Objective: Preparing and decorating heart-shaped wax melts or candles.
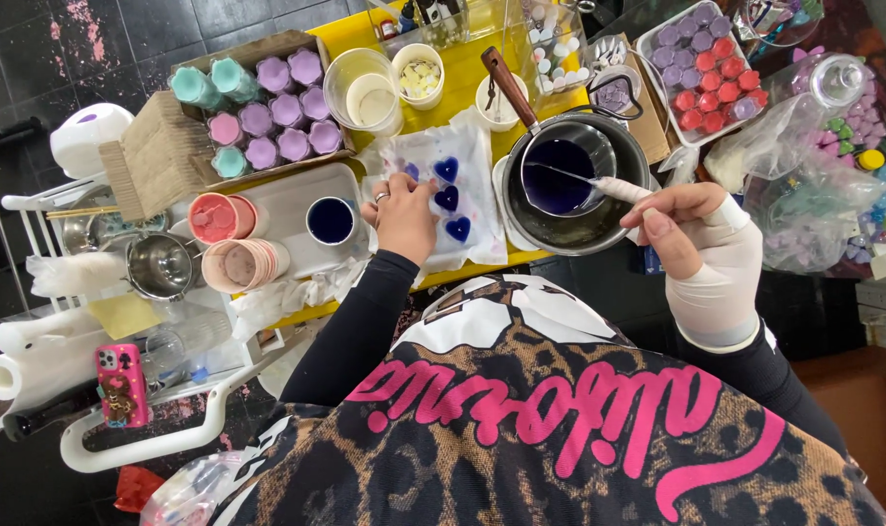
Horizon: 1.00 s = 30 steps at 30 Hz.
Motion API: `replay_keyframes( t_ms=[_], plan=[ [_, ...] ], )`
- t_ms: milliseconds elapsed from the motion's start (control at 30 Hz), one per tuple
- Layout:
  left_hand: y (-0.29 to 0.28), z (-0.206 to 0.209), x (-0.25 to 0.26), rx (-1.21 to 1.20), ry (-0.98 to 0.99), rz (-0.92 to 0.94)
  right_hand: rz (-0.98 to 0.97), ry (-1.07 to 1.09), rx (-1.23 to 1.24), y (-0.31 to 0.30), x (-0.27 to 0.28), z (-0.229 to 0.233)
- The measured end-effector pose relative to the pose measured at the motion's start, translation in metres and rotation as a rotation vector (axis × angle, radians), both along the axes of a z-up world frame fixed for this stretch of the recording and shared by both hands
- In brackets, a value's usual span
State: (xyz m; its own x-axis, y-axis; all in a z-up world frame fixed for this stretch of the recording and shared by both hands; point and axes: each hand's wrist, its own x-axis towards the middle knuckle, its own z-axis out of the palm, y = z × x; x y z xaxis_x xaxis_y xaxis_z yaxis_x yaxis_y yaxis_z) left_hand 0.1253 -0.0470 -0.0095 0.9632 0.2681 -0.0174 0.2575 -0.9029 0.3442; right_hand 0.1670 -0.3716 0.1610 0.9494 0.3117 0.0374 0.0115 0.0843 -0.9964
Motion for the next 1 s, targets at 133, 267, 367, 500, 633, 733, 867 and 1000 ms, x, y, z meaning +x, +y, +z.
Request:
replay_keyframes(
  t_ms=[133,267,367,500,633,733,867,1000],
  plan=[
    [0.001,0.0,0.001,-0.008,0.031,0.021,0.015,0.01,0.024,-0.001,0.005,-0.001],
    [0.001,-0.001,0.0,0.008,0.006,0.004,0.026,0.03,0.014,-0.001,0.007,0.0],
    [0.001,-0.002,-0.001,0.018,0.013,0.009,0.033,0.031,0.006,-0.002,0.009,-0.001],
    [0.001,-0.003,-0.002,0.02,0.008,0.014,0.041,0.036,-0.003,-0.003,0.009,-0.001],
    [0.001,0.0,-0.003,0.02,0.014,0.013,0.05,0.044,-0.001,-0.003,0.01,-0.001],
    [0.004,0.002,-0.002,-0.006,0.031,0.001,0.048,0.046,-0.009,-0.004,0.009,-0.003],
    [0.01,0.007,0.012,0.02,-0.104,-0.019,0.042,0.095,-0.002,-0.005,0.009,-0.004],
    [0.022,0.014,0.036,0.046,-0.269,-0.186,0.039,0.073,0.01,-0.007,0.008,-0.009]
  ],
)
